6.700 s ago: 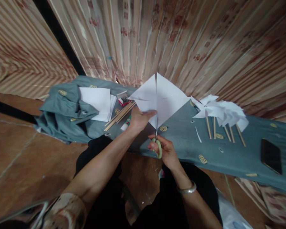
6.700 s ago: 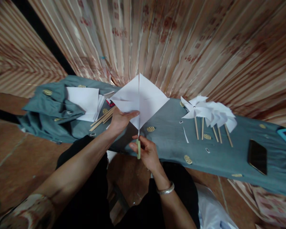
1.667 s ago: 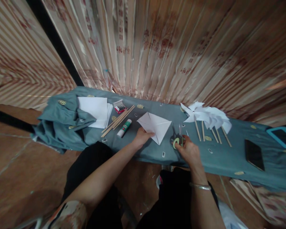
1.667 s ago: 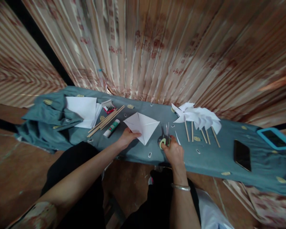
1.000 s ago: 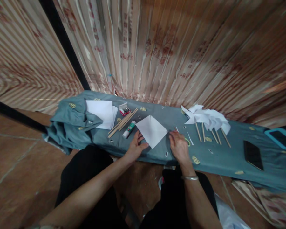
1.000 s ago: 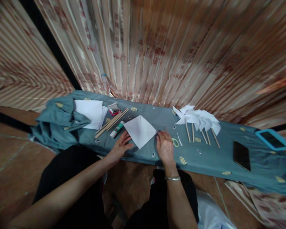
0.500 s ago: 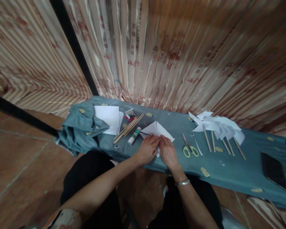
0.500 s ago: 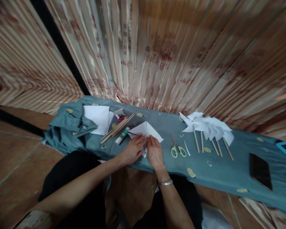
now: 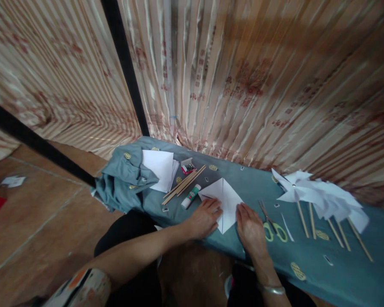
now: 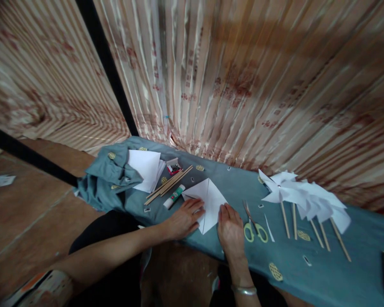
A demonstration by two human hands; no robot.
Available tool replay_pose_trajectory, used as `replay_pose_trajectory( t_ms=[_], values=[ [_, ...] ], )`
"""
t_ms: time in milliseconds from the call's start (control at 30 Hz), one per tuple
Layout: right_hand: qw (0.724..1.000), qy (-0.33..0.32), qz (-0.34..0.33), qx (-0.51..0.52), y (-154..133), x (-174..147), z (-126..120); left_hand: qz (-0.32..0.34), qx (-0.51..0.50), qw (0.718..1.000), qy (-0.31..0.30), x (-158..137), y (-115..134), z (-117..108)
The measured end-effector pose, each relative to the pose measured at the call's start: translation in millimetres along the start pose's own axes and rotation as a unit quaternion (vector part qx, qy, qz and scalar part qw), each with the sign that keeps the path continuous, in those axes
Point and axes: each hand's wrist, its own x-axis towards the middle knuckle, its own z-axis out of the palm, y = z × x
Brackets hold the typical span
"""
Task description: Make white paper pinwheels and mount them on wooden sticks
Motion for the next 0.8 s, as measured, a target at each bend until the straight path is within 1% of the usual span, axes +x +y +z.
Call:
replay_pose_trajectory(
  t_ms=[100, 200, 233, 300, 433, 567, 667, 733, 800],
  values=[
    [0.999, 0.023, 0.005, 0.041, 3, 1, 1, 0.018, -0.001, 1.0, 0.018, -3, 2, 0],
    [0.995, 0.033, 0.023, 0.093, 2, 4, -5, 0.055, -0.003, 0.998, 0.015, -2, 6, -3],
    [0.993, 0.033, 0.034, 0.109, 1, 4, -8, 0.074, -0.008, 0.997, 0.009, -1, 8, -5],
    [0.988, 0.029, 0.057, 0.14, -2, 5, -14, 0.091, -0.013, 0.996, 0.005, 3, 10, -4],
    [0.977, 0.005, 0.089, 0.196, -11, 8, -18, 0.123, -0.016, 0.992, -0.011, 9, 15, 7],
    [0.965, -0.019, 0.112, 0.237, -26, 17, -18, 0.125, -0.011, 0.992, 0.004, 8, 18, 17],
    [0.955, -0.033, 0.129, 0.266, -44, 29, -25, 0.114, -0.021, 0.993, 0.016, 4, 15, 18],
    [0.948, -0.048, 0.115, 0.292, -56, 38, -33, 0.103, -0.03, 0.994, 0.01, 3, 11, 18],
    [0.947, -0.062, 0.084, 0.304, -66, 47, -39, 0.093, -0.042, 0.995, 0.003, 2, 8, 18]
  ],
)
